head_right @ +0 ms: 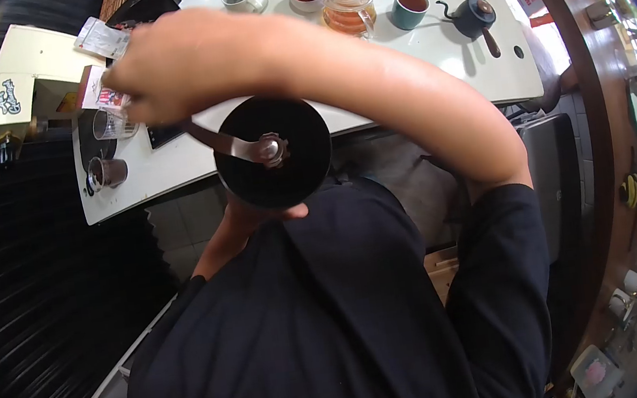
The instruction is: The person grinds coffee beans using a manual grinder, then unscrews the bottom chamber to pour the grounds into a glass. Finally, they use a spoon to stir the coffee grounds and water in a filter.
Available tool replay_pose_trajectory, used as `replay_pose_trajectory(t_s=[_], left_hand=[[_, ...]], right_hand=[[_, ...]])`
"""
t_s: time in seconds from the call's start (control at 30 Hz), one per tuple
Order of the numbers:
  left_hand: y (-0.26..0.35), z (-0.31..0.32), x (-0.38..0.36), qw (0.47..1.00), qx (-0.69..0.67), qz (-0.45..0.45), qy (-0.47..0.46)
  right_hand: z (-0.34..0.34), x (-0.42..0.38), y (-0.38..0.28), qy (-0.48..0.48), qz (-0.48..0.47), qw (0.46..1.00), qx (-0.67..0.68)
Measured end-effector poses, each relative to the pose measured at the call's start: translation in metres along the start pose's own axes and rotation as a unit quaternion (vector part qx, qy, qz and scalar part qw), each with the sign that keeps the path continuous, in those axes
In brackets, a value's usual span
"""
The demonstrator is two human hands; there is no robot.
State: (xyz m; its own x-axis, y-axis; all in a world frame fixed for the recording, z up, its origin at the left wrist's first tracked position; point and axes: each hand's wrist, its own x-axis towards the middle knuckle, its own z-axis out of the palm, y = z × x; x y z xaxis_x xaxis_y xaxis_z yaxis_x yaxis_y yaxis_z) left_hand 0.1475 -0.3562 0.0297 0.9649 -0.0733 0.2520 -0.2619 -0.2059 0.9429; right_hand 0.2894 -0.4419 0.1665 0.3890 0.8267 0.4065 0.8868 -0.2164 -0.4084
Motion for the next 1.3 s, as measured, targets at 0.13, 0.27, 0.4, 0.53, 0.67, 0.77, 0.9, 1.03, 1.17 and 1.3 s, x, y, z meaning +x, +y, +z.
replay_pose_trajectory(t_s=[0.13, 0.27, 0.4, 0.53, 0.67, 0.77, 0.9, 1.03, 1.17, 1.3], left_hand=[[0.02, -0.004, -0.001, 0.996, -0.073, -0.03, 0.041], [0.025, -0.015, -0.011, 0.994, 0.018, 0.001, 0.106], [0.046, -0.023, 0.001, 0.975, 0.174, 0.05, 0.132], [0.044, -0.028, 0.009, 0.921, 0.344, 0.159, 0.094], [0.038, -0.013, 0.01, 0.9, 0.379, 0.184, 0.116], [0.043, -0.007, 0.013, 0.912, 0.359, 0.172, 0.103], [0.045, -0.002, 0.019, 0.909, 0.357, 0.19, 0.105], [0.034, -0.006, 0.022, 0.888, 0.378, 0.229, 0.126], [0.032, -0.009, 0.029, 0.885, 0.363, 0.265, 0.124], [0.027, -0.002, 0.038, 0.883, 0.353, 0.287, 0.118]], right_hand=[[-0.015, -0.018, 0.044, -0.01, 0.101, 0.991, 0.09], [-0.017, -0.072, 0.051, 0.081, 0.14, 0.977, 0.139], [0.003, -0.108, 0.05, 0.2, 0.116, 0.964, 0.135], [0.012, -0.131, 0.041, 0.202, 0.181, 0.948, 0.169], [0.012, -0.15, 0.039, 0.195, 0.243, 0.923, 0.226], [0.015, -0.168, 0.033, 0.254, 0.257, 0.909, 0.209], [0.014, -0.186, 0.031, 0.267, 0.276, 0.9, 0.207], [0.01, -0.204, 0.023, 0.237, 0.266, 0.913, 0.201], [0.006, -0.205, 0.009, 0.292, 0.277, 0.898, 0.176], [0.0, -0.216, 0.006, 0.318, 0.264, 0.9, 0.137]])
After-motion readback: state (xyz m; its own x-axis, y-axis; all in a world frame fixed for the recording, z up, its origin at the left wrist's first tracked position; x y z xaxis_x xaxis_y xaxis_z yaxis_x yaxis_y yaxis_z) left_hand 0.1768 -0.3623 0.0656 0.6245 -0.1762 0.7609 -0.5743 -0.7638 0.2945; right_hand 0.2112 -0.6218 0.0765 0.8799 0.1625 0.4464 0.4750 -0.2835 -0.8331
